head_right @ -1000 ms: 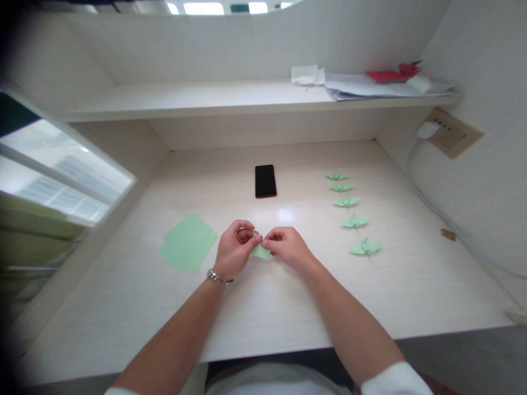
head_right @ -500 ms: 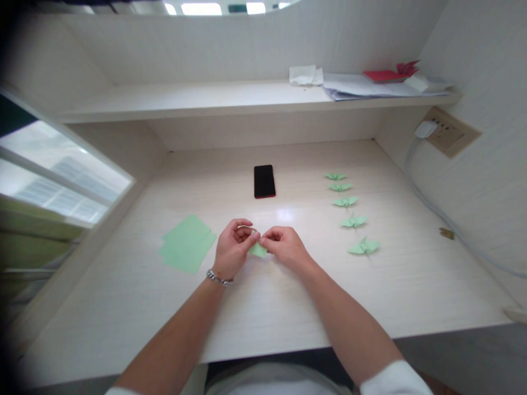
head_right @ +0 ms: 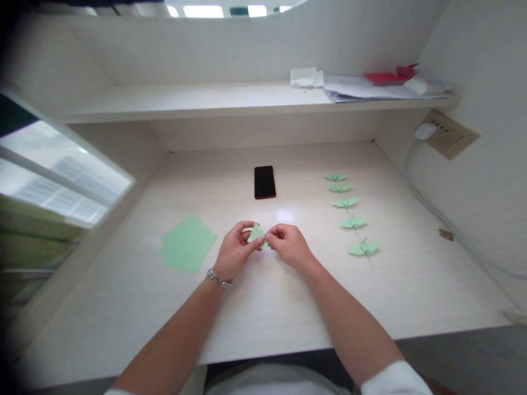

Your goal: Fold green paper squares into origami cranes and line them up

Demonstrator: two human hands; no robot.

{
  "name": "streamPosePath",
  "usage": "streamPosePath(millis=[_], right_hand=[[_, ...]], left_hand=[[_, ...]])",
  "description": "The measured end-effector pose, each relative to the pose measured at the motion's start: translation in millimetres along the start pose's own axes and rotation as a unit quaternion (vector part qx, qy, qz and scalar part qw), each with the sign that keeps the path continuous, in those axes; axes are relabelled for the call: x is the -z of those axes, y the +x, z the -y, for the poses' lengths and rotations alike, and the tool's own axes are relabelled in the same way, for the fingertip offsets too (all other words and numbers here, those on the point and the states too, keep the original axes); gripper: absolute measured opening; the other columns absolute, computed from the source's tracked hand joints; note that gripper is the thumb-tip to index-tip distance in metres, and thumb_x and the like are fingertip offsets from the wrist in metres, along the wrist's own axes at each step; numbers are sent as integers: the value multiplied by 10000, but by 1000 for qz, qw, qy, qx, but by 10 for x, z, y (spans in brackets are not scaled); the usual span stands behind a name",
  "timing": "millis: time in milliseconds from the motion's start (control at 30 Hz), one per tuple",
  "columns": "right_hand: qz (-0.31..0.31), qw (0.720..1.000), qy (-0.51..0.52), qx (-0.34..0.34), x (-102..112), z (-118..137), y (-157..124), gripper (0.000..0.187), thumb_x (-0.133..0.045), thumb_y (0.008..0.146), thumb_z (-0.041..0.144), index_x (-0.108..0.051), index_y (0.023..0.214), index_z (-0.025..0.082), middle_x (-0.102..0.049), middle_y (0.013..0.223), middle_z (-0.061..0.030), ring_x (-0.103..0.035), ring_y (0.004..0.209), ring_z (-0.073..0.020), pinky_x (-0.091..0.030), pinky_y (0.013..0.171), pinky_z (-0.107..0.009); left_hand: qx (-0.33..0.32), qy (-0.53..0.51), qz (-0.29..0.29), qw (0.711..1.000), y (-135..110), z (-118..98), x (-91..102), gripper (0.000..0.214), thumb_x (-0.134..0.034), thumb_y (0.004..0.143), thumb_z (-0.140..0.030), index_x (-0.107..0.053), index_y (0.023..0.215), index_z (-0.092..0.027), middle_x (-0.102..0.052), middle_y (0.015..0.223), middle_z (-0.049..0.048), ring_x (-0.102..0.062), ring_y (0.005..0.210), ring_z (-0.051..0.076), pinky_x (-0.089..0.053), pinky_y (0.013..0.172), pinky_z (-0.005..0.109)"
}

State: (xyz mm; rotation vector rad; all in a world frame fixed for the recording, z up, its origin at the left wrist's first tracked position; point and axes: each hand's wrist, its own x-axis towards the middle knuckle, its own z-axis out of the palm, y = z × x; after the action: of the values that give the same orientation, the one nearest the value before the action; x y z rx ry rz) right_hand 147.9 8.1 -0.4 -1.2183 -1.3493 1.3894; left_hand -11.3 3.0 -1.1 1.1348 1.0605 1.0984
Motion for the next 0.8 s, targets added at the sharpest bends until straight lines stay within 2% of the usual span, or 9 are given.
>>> streamPosePath(millis=[100, 300, 467, 567, 700, 800], right_hand=[[16, 1000, 13, -11, 17, -13, 11, 180, -619, 756, 338, -620, 747, 159, -598, 621, 0, -527, 557, -122, -418, 561, -255], [-2, 997, -74, 22, 18, -37, -1, 178, -571, 800, 325, -560, 696, 181, -565, 614, 14, -484, 562, -115, -385, 546, -245], [14, 1000, -14, 20, 14, -33, 6, 207, -547, 825, 370, -558, 756, 175, -575, 643, 7, -504, 574, -120, -403, 566, -255], [34, 999, -20, 12, 16, -23, 4, 202, -550, 824, 371, -556, 759, 179, -579, 662, 7, -503, 583, -121, -404, 576, -258], [10, 998, -33, 45, -3, -9, -14, 177, -572, 803, 335, -536, 708, 190, -534, 623, 25, -470, 580, -118, -383, 572, -250], [21, 999, -6, 38, -4, -4, -15, 179, -585, 790, 347, -542, 724, 186, -546, 625, 19, -480, 577, -122, -393, 574, -254]], left_hand=[[-18, 17, -24, 999, 1, -1, 5, 459, -745, 680, -261, -477, 1040, -164, -664, 730, 11, -615, 591, 119, -505, 575, 239], [-21, 34, -37, 998, -8, -30, 0, 497, -734, 684, -255, -457, 1088, -169, -665, 734, 13, -620, 592, 125, -491, 561, 229], [-26, 21, -50, 998, -11, -58, 8, 500, -735, 689, -266, -446, 1086, -172, -668, 730, 9, -622, 600, 126, -494, 581, 236], [-25, 18, -56, 998, -17, -71, 9, 501, -741, 684, -272, -447, 1077, -174, -666, 725, 4, -623, 594, 125, -492, 583, 236], [-21, 4, -47, 999, -21, -88, 3, 526, -750, 672, -274, -437, 1082, -172, -668, 730, 10, -631, 603, 135, -495, 583, 247], [-24, 2, -45, 999, -22, -92, -1, 527, -751, 673, -271, -434, 1083, -175, -667, 729, 9, -629, 601, 134, -492, 580, 243]])
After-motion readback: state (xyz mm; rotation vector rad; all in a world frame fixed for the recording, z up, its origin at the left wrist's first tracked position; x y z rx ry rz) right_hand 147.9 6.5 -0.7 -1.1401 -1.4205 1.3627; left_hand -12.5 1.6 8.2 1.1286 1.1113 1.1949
